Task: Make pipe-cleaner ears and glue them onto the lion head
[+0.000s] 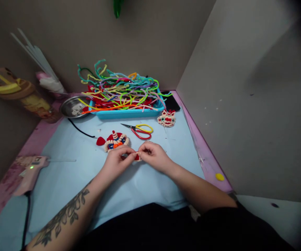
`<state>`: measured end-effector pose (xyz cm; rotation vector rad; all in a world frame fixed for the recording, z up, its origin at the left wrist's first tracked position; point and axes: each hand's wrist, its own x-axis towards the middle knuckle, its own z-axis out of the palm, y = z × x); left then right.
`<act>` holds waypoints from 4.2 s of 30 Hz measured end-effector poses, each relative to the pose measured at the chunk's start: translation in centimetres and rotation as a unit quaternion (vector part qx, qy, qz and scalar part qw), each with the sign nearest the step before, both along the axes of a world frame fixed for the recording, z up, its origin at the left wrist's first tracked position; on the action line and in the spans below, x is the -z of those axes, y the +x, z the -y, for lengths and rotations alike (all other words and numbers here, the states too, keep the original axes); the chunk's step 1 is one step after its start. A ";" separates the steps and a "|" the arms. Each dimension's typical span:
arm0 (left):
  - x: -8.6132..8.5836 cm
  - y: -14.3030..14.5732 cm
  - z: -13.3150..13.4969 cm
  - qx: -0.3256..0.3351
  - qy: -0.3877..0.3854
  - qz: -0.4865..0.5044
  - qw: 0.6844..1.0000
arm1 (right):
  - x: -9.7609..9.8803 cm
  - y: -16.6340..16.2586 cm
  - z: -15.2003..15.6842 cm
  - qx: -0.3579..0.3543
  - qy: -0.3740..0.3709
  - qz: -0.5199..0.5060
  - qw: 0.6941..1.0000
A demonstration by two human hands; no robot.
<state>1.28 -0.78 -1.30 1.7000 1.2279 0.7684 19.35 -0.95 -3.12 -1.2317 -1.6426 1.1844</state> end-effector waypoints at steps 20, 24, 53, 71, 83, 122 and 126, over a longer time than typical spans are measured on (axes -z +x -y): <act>0.2 0.8 0.5 -0.148 -0.093 0.106 0.979 | 0.4 -0.3 0.8 0.032 0.022 -0.020 0.999; 0.4 1.0 0.6 -0.151 -0.146 0.179 0.961 | 0.4 -0.2 1.1 0.032 0.101 0.049 0.993; 0.4 0.6 0.6 -0.157 -0.314 0.384 0.854 | 0.7 0.1 0.4 -0.005 0.094 -0.037 0.995; 0.7 0.6 0.6 -0.138 -0.309 0.400 0.851 | 1.2 0.4 -0.5 -0.022 -0.015 -0.186 0.982; -0.2 0.1 0.8 -0.190 -0.056 0.242 0.950 | 1.0 1.7 -1.1 -0.038 -0.101 0.049 0.993; 1.4 1.9 1.2 -0.125 -0.157 0.242 0.950 | -0.2 -0.5 0.2 0.021 -0.160 -0.196 0.967; 1.1 1.7 1.4 -0.134 -0.047 0.141 0.980 | -0.5 -0.4 0.3 0.019 -0.152 -0.183 0.971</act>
